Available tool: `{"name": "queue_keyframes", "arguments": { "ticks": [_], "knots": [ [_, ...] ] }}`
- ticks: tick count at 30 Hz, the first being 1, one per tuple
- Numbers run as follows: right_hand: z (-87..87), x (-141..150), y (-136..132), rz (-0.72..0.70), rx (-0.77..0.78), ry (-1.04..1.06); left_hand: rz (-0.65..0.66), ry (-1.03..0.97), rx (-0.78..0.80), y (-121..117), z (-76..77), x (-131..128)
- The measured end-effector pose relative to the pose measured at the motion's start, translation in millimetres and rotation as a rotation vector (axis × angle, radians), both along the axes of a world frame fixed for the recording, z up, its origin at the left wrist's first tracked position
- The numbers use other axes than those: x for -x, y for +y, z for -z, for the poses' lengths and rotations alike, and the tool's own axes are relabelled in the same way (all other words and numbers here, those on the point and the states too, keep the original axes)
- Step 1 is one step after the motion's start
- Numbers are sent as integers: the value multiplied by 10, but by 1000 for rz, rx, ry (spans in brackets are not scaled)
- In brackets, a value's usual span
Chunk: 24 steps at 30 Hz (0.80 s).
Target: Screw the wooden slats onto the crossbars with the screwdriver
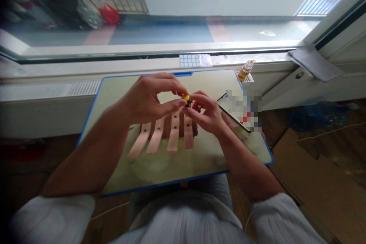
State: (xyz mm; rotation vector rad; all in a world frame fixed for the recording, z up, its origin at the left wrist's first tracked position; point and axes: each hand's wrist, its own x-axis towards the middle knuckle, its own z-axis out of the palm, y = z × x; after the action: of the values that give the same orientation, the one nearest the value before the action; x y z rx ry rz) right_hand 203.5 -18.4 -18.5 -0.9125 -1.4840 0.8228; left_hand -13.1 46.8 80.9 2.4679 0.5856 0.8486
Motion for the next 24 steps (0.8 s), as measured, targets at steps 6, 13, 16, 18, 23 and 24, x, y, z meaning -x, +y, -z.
{"name": "queue_keyframes", "arguments": {
  "ticks": [6, 13, 16, 18, 23, 24],
  "knots": [
    [-26, -24, 6, 14, -38, -42, 30, 26, -11, 11, -5, 12],
    [83, -2, 18, -1, 2, 15, 33, 45, -28, 10, 19, 9],
    [96, 4, 8, -20, 7, 26, 16, 18, -12, 0, 8, -4],
    [88, 11, 1, -14, 12, 22, -2, 1, -3, -3, 2, -14],
    [65, 36, -3, -5, 27, 23, -7, -21, 0, 1, 11, -28],
    [60, 39, -2, -6, 29, 26, -3, -23, 1, 3, 13, -26]
  ]
}}
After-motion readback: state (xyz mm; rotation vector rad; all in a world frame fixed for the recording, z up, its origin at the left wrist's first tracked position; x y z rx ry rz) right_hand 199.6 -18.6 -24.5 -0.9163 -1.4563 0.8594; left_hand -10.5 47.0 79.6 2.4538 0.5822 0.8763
